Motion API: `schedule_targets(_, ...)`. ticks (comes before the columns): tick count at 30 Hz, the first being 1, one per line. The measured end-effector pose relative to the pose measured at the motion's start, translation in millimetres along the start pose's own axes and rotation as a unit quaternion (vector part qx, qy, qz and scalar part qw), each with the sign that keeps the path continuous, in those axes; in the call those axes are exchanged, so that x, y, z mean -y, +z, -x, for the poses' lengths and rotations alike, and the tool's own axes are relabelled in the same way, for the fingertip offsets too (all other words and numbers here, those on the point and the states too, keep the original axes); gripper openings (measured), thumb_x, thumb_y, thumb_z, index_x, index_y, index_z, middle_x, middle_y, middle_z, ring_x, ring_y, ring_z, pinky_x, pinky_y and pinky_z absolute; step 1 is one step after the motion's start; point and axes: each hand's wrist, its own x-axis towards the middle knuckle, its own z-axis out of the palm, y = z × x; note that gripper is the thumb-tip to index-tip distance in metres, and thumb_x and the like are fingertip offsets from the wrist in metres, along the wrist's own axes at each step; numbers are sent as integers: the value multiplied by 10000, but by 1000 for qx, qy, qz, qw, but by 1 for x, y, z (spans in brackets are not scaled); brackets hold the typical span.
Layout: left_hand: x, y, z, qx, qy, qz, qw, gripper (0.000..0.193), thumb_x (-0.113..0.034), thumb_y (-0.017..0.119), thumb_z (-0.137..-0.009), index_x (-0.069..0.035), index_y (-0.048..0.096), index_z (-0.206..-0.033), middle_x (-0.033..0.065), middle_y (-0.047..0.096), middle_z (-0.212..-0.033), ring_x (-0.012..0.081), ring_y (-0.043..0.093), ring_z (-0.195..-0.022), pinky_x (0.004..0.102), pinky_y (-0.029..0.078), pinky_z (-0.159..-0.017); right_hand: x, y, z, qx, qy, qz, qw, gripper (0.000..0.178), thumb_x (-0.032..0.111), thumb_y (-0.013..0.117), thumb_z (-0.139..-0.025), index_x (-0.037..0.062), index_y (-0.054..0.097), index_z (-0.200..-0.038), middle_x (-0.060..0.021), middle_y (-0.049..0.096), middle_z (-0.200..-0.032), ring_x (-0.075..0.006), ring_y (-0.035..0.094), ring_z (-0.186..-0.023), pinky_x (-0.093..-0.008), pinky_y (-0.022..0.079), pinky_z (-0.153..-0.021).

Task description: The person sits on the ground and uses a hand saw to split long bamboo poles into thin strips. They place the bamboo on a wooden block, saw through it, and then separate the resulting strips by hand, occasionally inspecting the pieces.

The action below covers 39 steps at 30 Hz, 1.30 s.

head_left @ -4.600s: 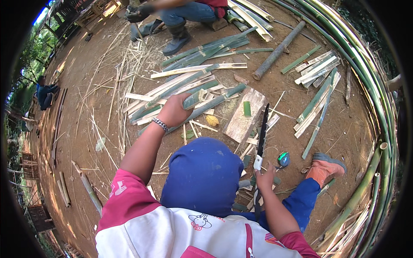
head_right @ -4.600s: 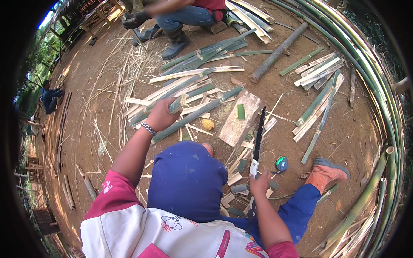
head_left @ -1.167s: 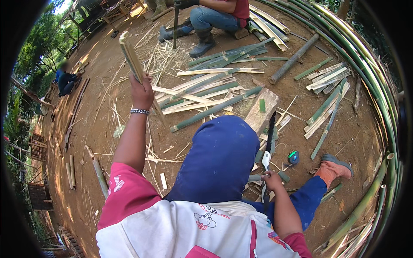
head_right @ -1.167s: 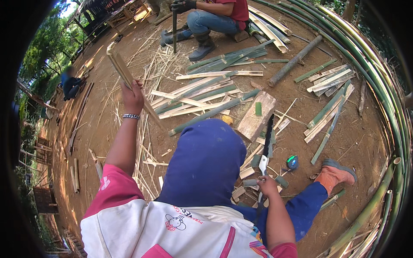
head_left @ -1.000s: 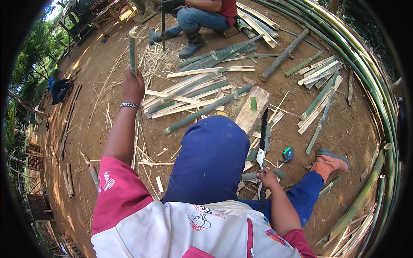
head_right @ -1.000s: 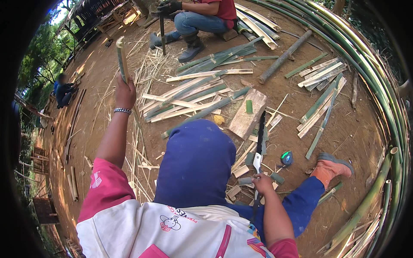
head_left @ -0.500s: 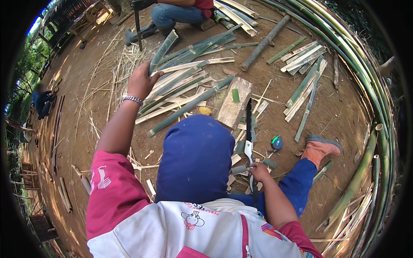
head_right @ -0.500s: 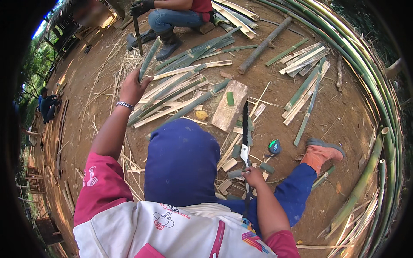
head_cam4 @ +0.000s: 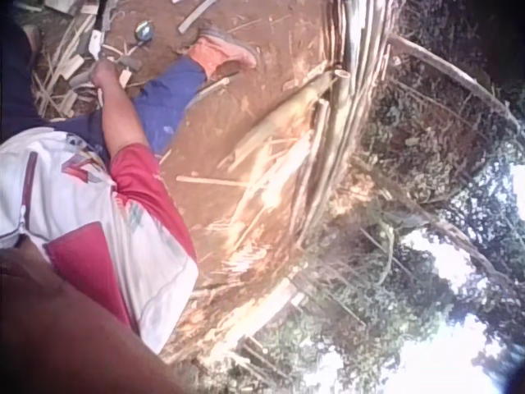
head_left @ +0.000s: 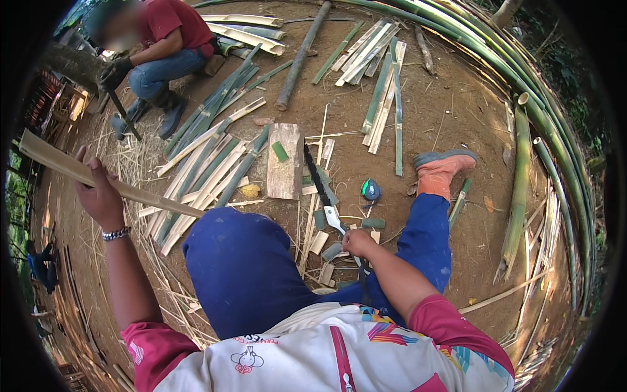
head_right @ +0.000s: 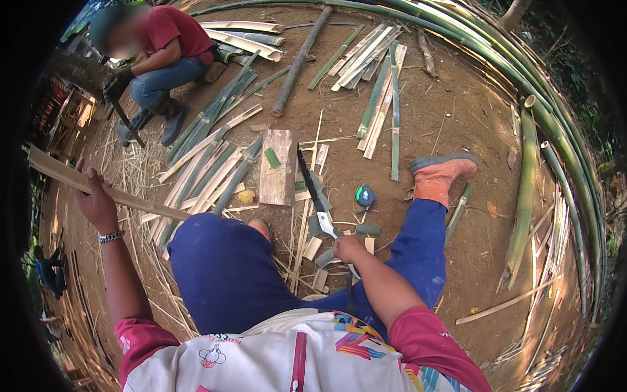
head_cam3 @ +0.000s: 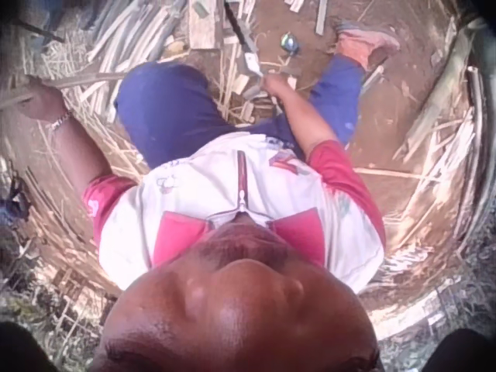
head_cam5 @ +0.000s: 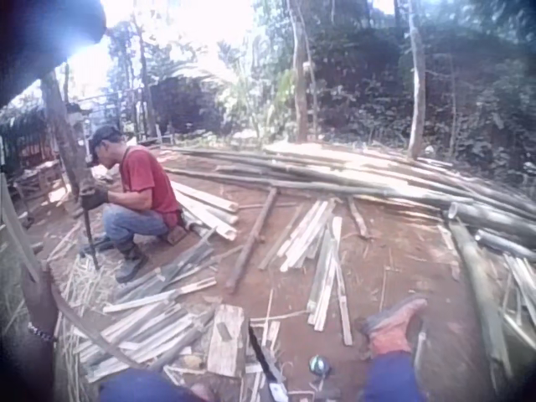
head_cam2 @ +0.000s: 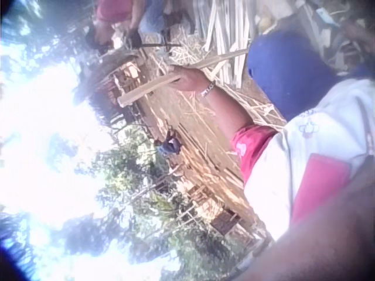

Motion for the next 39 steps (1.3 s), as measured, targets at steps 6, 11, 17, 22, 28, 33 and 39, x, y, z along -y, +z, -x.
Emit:
schedule_targets(6,38,27,65,-58,-60,-55,995,496,-336,636,-1011,-48,494,-1389,33,577,-869,99,553,-723,240,486,-618,6,1,-2,-42,19,-31,998,213,272,757,-801,116,729,-944,-115,739,-946,-291,708,-908,-416,550,-811)
schedule_targets(11,67,50,111,-79,-85,-68,991,523,-364,641,-1009,-34,491,-1385,51,575,-938,134,573,-820,286,513,-700,-19,9,-6,-29,23,-20,999,370,326,788,-819,93,721,-1098,-167,720,-1056,-320,696,-957,-419,543,-851)
schedule_targets(17,97,49,126,-30,-110,-49,992,511,-296,678,-992,-15,492,-1377,50,576,-955,142,571,-869,295,488,-758,-11,5,-12,-18,37,-31,999,396,337,781,-819,97,709,-1125,-163,719,-1068,-318,690,-994,-420,534,-875)
schedule_targets(22,143,53,167,-31,-189,-52,980,483,-246,685,-985,-2,498,-1358,65,589,-980,146,560,-877,296,470,-759,-2,0,-27,-56,67,-56,995,371,346,751,-844,96,708,-1115,-166,719,-1095,-330,686,-1028,-420,531,-886)
schedule_targets(28,237,30,223,28,-295,-85,951,406,-237,643,-1006,-12,508,-1317,86,599,-983,162,569,-899,312,472,-814,23,-49,-74,-203,140,-178,953,329,355,727,-872,98,711,-1076,-155,738,-1036,-323,699,-992,-428,536,-873)
schedule_targets(33,264,38,242,27,-311,-35,950,340,-219,607,-1023,-18,512,-1280,93,601,-972,168,572,-904,320,474,-846,21,-115,-124,-297,154,-159,929,277,353,714,-880,131,725,-1044,-148,740,-1032,-331,700,-986,-436,541,-863)
schedule_targets(39,272,40,248,26,-307,-5,951,263,-198,564,-1043,-26,517,-1235,101,604,-958,174,576,-910,330,478,-884,19,-201,-193,-332,217,-138,907,289,336,674,-909,110,705,-1086,-151,725,-1106,-349,678,-1069,-455,526,-921)
